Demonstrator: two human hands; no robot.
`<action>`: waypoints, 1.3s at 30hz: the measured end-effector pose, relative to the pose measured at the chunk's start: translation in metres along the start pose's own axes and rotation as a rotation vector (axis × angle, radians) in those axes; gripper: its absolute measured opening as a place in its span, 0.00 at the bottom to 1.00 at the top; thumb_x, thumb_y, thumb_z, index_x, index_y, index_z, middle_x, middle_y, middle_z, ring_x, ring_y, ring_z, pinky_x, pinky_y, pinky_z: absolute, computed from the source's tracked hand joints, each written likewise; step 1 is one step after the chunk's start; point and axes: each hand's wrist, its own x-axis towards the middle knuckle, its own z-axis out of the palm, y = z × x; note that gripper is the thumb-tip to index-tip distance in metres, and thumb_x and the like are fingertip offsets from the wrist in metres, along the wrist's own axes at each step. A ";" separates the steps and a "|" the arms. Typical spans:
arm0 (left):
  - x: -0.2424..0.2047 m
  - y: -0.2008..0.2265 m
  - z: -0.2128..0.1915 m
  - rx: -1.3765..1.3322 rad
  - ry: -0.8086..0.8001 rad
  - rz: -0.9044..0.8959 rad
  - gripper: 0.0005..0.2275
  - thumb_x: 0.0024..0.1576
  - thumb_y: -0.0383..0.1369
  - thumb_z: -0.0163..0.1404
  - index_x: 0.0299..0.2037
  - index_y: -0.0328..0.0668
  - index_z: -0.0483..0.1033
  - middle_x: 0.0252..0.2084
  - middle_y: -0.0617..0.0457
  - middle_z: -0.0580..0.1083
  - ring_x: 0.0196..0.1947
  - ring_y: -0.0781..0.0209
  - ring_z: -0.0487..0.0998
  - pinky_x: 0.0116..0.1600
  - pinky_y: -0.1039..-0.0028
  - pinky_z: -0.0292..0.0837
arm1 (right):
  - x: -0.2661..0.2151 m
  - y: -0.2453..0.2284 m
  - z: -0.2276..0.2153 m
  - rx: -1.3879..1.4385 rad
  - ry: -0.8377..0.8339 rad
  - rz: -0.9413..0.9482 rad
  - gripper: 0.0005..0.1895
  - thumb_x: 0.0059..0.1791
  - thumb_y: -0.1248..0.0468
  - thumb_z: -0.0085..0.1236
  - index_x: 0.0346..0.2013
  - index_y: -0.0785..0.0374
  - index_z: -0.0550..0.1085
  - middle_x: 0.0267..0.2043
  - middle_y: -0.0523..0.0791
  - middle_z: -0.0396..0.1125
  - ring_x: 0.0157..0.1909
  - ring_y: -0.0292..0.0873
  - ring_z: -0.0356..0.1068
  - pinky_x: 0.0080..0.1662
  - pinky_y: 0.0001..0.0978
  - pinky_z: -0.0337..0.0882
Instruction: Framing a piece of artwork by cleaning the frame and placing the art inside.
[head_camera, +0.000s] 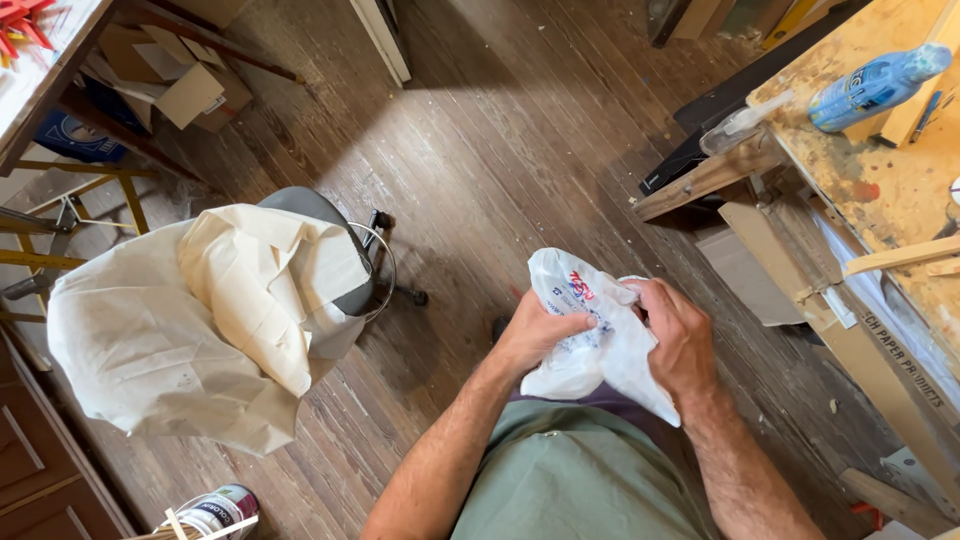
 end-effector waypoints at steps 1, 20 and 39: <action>-0.001 0.003 0.003 0.039 0.024 -0.020 0.16 0.47 0.23 0.68 0.45 0.41 0.80 0.40 0.51 0.82 0.40 0.63 0.83 0.45 0.71 0.81 | -0.001 0.004 0.003 0.036 0.002 -0.019 0.08 0.57 0.64 0.50 0.46 0.63 0.76 0.36 0.49 0.71 0.39 0.51 0.74 0.45 0.37 0.74; 0.014 0.015 0.001 0.122 -0.074 -0.082 0.12 0.46 0.23 0.67 0.40 0.39 0.83 0.33 0.51 0.81 0.34 0.66 0.82 0.40 0.75 0.80 | 0.004 -0.044 -0.003 0.789 -0.300 0.928 0.20 0.51 0.64 0.45 0.47 0.76 0.77 0.43 0.66 0.73 0.46 0.61 0.73 0.53 0.50 0.69; 0.008 0.054 0.008 0.515 -0.165 0.048 0.15 0.47 0.32 0.70 0.39 0.33 0.80 0.32 0.48 0.78 0.34 0.64 0.75 0.40 0.70 0.76 | -0.009 -0.001 -0.004 0.379 -0.055 0.543 0.09 0.56 0.68 0.47 0.49 0.63 0.73 0.44 0.53 0.74 0.48 0.57 0.75 0.51 0.47 0.73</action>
